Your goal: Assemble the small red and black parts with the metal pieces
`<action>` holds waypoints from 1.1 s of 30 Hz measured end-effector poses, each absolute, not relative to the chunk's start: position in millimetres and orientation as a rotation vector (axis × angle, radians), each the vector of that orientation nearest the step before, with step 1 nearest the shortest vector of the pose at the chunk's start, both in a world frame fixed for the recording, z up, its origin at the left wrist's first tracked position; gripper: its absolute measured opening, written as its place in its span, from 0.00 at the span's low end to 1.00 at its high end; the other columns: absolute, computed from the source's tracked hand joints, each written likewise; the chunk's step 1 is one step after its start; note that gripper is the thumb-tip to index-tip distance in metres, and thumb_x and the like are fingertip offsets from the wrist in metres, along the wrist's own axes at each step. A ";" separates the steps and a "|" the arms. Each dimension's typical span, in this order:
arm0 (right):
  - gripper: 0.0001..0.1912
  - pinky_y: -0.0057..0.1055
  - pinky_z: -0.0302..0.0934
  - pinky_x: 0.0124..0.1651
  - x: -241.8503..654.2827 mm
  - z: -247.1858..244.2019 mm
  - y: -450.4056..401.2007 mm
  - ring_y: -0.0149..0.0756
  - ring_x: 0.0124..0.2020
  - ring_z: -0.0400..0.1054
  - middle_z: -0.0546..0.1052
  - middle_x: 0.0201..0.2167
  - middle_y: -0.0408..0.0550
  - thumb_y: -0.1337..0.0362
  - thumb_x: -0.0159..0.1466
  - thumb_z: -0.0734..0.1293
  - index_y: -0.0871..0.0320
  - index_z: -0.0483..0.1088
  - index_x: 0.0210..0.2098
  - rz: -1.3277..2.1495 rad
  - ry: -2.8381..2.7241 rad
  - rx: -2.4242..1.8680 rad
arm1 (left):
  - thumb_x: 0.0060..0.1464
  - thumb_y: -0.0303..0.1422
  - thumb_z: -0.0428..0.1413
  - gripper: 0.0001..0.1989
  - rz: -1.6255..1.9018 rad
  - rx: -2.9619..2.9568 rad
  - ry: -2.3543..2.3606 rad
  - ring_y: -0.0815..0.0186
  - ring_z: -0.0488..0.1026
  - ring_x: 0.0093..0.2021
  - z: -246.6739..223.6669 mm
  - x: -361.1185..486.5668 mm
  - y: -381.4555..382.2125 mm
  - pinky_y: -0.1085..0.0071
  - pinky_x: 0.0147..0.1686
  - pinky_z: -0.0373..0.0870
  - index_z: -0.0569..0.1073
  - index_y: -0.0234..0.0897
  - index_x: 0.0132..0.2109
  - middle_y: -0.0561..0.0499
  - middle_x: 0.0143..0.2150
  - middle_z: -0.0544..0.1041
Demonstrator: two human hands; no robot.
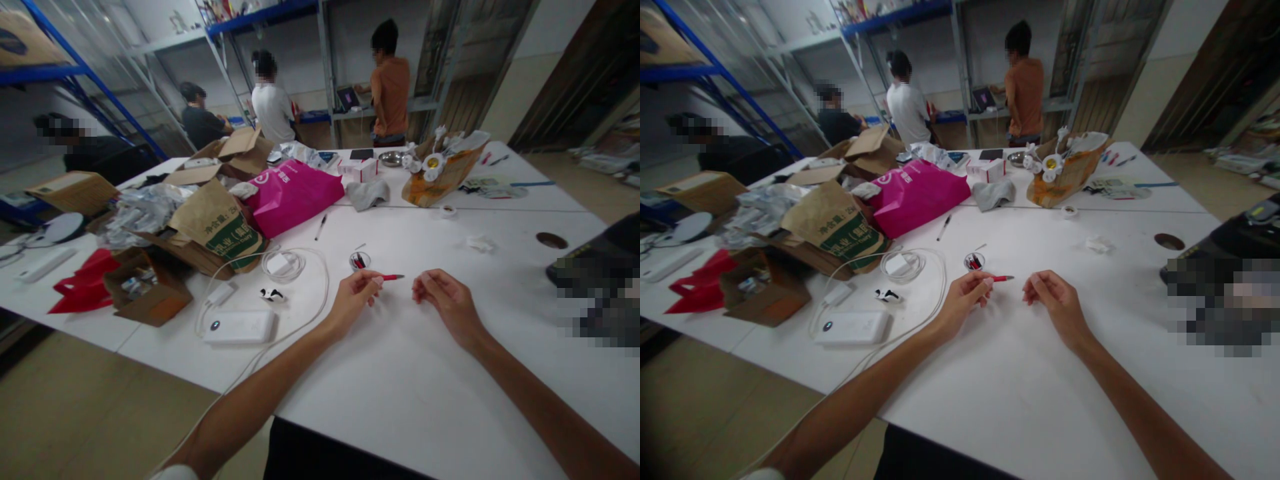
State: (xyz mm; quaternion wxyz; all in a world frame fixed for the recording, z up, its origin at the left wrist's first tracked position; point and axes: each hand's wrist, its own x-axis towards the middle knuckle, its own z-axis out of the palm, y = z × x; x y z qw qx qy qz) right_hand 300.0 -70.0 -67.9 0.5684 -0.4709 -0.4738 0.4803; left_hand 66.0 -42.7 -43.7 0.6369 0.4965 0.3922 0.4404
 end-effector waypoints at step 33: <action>0.41 0.32 0.36 0.19 270.0 -62.3 -91.9 0.24 0.14 0.42 0.48 0.14 0.33 0.28 0.67 0.68 0.50 0.49 0.18 1.571 -1.129 -1.032 | 0.59 0.65 0.63 0.34 0.805 1.261 0.818 0.72 0.61 0.27 -33.2 78.4 -60.3 0.71 0.29 0.55 0.73 0.35 0.35 0.55 0.27 0.70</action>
